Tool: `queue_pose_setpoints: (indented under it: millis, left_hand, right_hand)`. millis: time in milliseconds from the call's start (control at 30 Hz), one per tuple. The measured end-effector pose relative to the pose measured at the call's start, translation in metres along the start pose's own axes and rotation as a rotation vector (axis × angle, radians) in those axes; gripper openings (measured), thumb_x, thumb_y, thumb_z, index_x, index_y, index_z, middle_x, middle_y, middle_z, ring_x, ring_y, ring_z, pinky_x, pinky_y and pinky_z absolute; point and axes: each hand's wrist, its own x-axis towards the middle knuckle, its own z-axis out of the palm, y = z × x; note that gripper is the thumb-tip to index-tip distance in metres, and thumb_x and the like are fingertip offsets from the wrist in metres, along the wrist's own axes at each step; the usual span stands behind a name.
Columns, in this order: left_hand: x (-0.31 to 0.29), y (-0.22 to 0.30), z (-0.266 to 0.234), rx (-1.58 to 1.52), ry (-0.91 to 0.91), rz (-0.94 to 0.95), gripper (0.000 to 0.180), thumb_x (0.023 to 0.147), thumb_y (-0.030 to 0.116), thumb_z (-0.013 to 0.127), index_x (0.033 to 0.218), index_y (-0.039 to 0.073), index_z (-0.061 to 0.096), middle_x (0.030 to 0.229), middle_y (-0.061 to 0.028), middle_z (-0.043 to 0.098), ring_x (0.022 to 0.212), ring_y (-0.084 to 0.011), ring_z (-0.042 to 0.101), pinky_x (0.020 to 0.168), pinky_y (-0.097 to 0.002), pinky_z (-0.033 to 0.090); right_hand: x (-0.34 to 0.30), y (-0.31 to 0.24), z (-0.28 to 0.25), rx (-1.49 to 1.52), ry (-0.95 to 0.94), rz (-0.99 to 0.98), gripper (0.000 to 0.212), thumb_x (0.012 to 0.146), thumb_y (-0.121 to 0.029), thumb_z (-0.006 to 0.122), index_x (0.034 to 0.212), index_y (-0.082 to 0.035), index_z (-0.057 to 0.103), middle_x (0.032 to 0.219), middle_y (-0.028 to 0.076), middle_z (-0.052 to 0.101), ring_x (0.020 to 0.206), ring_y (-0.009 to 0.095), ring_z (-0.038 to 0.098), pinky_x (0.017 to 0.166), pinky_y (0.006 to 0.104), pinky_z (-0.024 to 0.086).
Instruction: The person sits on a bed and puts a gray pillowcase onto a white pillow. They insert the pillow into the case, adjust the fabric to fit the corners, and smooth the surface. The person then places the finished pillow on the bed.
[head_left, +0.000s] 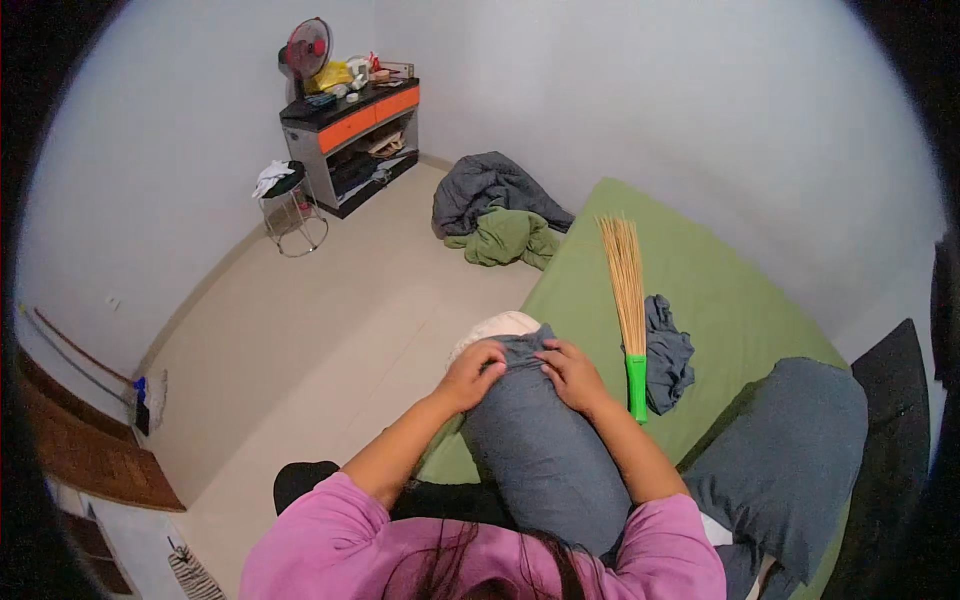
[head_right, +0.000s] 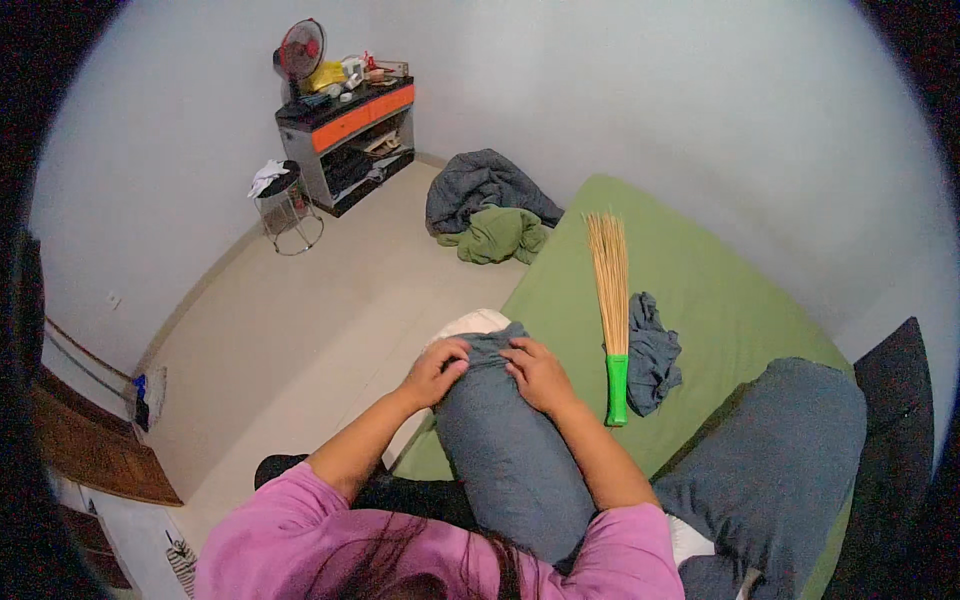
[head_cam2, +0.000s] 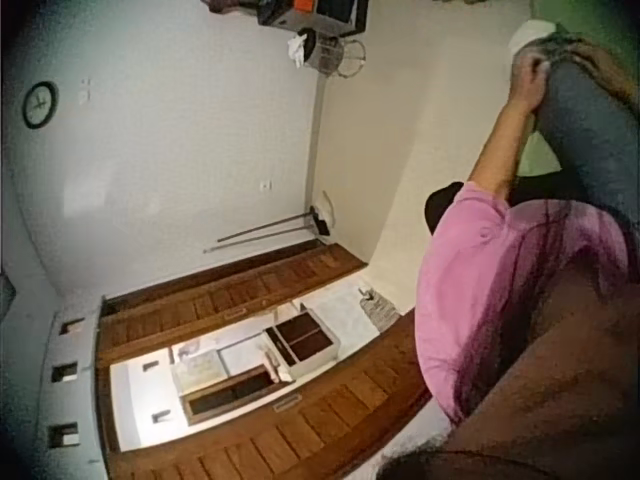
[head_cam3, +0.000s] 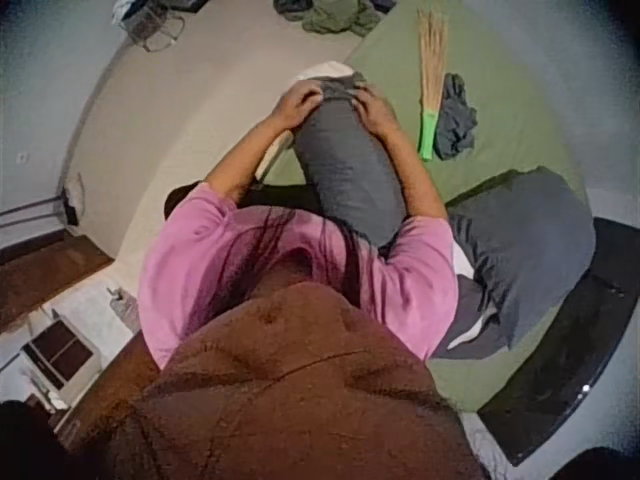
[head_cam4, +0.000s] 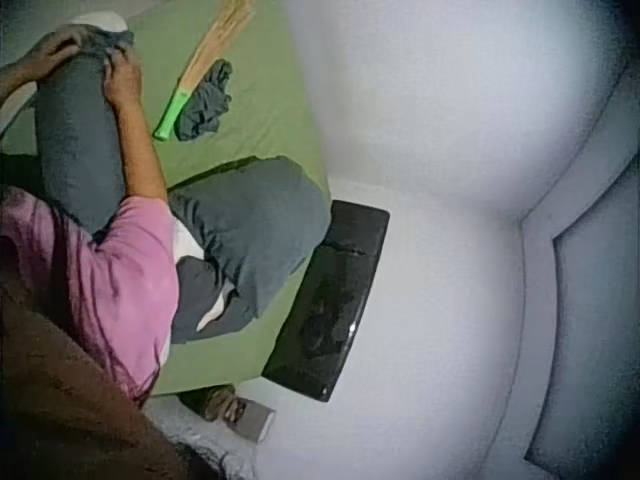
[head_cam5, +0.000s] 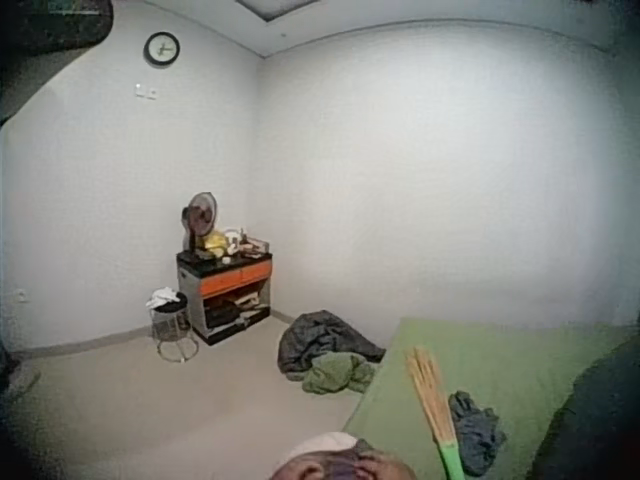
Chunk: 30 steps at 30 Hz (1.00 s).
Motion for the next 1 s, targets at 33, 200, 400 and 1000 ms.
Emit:
queue_pose_setpoints:
  millis: [33,200,400,1000]
  left_hand:
    - [-0.007,-0.019,0.003,0.077,0.191,0.077,0.022,0.076,0.018,0.058,0.096,0.008,0.053,0.103,-0.0128,0.050,0.095,-0.0286,0.049,0.078,-0.0370,0.041]
    - [-0.019,-0.076,-0.007,-0.162,-0.060,-0.398,0.024,0.078,0.019,0.061,0.097,0.007,0.053,0.098,-0.0070,0.053,0.081,-0.0147,0.049,0.071,-0.0271,0.042]
    - [0.007,-0.095,-0.009,-0.544,0.007,-0.569,0.014,0.082,0.020,0.055,0.086,0.007,0.054,0.069,0.0006,0.049,0.064,-0.0099,0.042,0.059,-0.0248,0.039]
    - [-0.027,-0.074,-0.031,-0.318,-0.407,-0.402,0.029,0.083,0.021,0.052,0.107,0.004,0.052,0.090,-0.0057,0.057,0.083,-0.0152,0.051,0.072,-0.0292,0.043]
  right_hand:
    - [0.001,-0.010,-0.008,0.029,0.023,0.008,0.037,0.075,-0.018,0.061,0.110,-0.011,0.053,0.111,0.013,0.050,0.101,0.031,0.047,0.085,0.0377,0.040]
    - [0.013,-0.047,-0.025,-0.119,-0.049,-0.154,0.031,0.076,-0.019,0.059,0.106,-0.012,0.056,0.111,0.009,0.051,0.101,0.029,0.048,0.084,0.0399,0.039]
    - [0.024,-0.032,-0.003,-0.138,-0.236,-0.055,0.017,0.074,-0.017,0.058,0.089,-0.009,0.058,0.098,0.009,0.055,0.092,0.030,0.049,0.075,0.0406,0.040]
    - [0.012,-0.050,-0.001,-0.047,-0.055,-0.002,0.018,0.076,-0.011,0.056,0.089,-0.002,0.051,0.093,0.015,0.048,0.090,0.033,0.050,0.079,0.0375,0.042]
